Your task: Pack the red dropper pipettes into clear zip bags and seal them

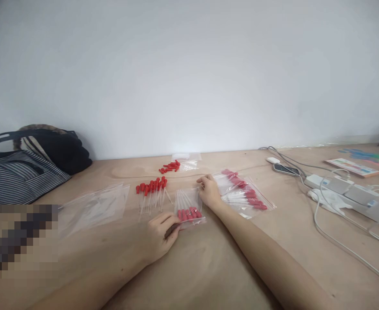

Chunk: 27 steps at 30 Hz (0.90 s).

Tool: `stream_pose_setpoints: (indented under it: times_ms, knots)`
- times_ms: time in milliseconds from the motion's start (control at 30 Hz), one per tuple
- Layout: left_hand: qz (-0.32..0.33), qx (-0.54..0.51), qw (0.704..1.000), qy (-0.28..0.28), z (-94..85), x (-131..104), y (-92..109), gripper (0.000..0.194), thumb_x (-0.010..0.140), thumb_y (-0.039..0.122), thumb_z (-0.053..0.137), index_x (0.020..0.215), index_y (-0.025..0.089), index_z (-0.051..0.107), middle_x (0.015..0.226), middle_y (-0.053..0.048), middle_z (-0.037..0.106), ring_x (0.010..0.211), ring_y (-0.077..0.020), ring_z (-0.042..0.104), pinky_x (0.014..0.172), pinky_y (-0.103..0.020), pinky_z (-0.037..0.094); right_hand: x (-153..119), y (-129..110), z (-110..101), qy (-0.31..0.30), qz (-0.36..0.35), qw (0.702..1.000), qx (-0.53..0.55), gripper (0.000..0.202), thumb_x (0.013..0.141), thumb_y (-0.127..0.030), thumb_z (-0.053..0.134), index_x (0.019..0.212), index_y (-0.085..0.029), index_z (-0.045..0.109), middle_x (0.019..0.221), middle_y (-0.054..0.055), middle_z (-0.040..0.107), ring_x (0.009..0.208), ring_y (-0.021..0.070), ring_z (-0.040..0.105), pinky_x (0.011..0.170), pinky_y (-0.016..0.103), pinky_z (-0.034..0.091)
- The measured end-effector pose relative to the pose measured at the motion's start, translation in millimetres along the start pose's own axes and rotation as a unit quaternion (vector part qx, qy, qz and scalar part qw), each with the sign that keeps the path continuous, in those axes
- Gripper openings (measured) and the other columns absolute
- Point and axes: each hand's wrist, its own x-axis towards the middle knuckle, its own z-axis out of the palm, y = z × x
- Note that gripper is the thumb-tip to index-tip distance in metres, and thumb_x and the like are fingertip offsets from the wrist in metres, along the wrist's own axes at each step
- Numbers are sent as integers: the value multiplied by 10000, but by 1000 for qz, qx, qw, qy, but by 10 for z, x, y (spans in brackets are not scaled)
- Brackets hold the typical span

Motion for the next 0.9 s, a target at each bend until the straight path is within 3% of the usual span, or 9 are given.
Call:
stream_pose_setpoints:
  times_ms: [100, 167, 233, 300, 433, 600, 800, 900]
  knots:
    - [-3, 16, 1000, 3, 1, 6, 9, 117, 763, 98, 466, 773, 197, 527, 751, -14, 590, 682, -164, 569, 618, -258, 446, -219, -155, -184, -18, -77, 997, -9, 78, 730, -171, 543, 778, -184, 603, 845, 53, 546, 855, 181, 526, 821, 349, 422]
    - [-8, 29, 1000, 7, -6, 12, 16, 85, 757, 115, 485, 754, 194, 516, 727, -14, 581, 661, -169, 563, 595, -262, 441, -404, -258, -305, -114, -200, 973, -27, 98, 759, -250, 573, 828, -195, 616, 845, 50, 561, 821, 172, 532, 772, 325, 430]
    - [-12, 37, 999, 9, -16, 19, 22, 70, 752, 127, 493, 721, 190, 495, 703, -17, 569, 640, -176, 552, 569, -269, 432, -576, -321, -388, -183, -263, 946, -59, 181, 723, -309, 632, 880, -217, 629, 876, 46, 565, 817, 170, 531, 744, 312, 426]
    - [-14, 45, 999, 11, -20, 26, 23, 89, 749, 126, 480, 689, 192, 475, 679, -16, 555, 623, -177, 541, 552, -273, 423, -699, -336, -418, -188, -285, 935, -97, 192, 728, -294, 624, 907, -224, 629, 903, 50, 567, 825, 170, 531, 735, 308, 418]
    - [-4, 54, 998, 13, 7, 27, 10, 140, 774, 113, 422, 668, 197, 458, 647, -6, 538, 602, -166, 525, 548, -268, 413, -768, -318, -343, -145, -290, 933, -157, 207, 751, -208, 559, 950, -220, 612, 894, 49, 588, 815, 169, 538, 724, 308, 400]
    - [7, 59, 998, 10, 36, 20, 9, 168, 826, 129, 372, 695, 194, 453, 660, -14, 534, 593, -165, 525, 537, -266, 408, -733, -379, -226, -118, -259, 937, -202, 143, 753, -190, 541, 867, -211, 626, 815, 38, 602, 755, 164, 543, 689, 301, 374]
    - [12, 60, 998, -2, -29, 48, 63, 196, 858, 136, 341, 701, 189, 444, 672, -17, 528, 586, -163, 524, 529, -261, 411, -715, -428, -275, -172, -199, 946, -191, 162, 686, -167, 579, 833, -212, 631, 797, 18, 606, 731, 155, 557, 659, 273, 372]
    - [15, 57, 998, -9, -45, 56, 76, 200, 856, 120, 337, 701, 185, 446, 675, -19, 531, 591, -164, 527, 530, -262, 417, -706, -407, -305, -153, -172, 950, -212, 214, 669, -122, 567, 854, -210, 629, 833, 24, 609, 764, 164, 556, 667, 274, 364]
